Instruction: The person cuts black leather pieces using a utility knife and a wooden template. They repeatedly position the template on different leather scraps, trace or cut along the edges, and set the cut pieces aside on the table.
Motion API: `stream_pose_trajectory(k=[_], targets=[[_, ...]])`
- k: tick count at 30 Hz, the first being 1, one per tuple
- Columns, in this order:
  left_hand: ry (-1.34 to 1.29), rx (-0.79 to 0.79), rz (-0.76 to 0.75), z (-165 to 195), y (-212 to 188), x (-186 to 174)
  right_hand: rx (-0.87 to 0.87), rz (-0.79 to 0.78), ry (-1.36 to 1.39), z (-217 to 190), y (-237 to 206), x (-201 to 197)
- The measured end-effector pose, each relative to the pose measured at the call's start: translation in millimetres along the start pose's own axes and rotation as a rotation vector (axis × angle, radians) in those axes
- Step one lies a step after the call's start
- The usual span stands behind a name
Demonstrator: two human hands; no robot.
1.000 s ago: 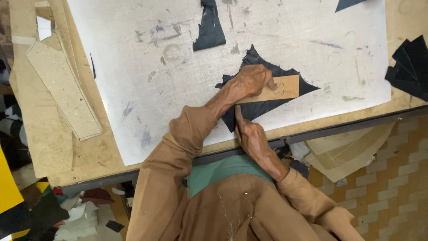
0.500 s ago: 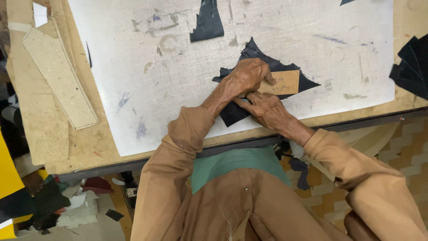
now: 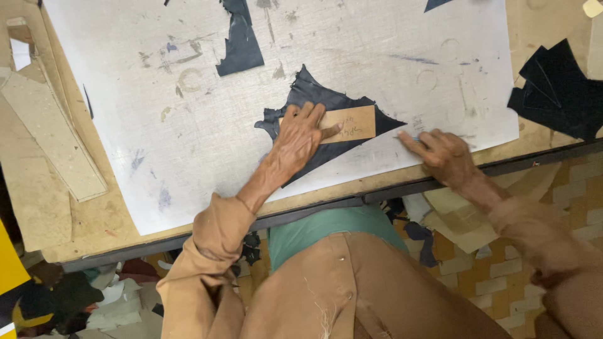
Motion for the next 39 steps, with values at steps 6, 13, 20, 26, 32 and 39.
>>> stream_pose_trajectory(k=[6,13,20,26,32,39], targets=[[0.304,-0.164,0.255,48.0,-28.5,11.8,0.238,0.176,0.040,24.7,-63.7,0.6],[-0.042,-0.263,0.608,11.8,-109.1,8.3,0.265,0.162,0.345,-61.0,13.5,9.5],[0.032,-0.421,0.920,-11.9,-124.1,-0.2,0.327,0.430,0.309,-40.2,11.4,-23.5],[-0.224,0.409,0.267,137.1,-38.1,77.0,0.818,0.520,0.106,52.8,-110.0,-81.4],[0.052,0.031,0.649,58.7,5.1,15.2,1.037,0.293,0.010,49.1,-210.2,-109.3],[-0.196,0.411,0.312,166.0,29.8,83.9,0.920,0.400,-0.128,80.7,-204.1,-146.0]])
Point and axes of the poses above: each hand's wrist, its own y-axis towards the middle knuckle, its own x-axis out of the palm, z = x × y, the point moved 2 cm from there along y, towards the middle knuckle, and after that the axes turned 13 degrees about x, right-handed, at the moved point
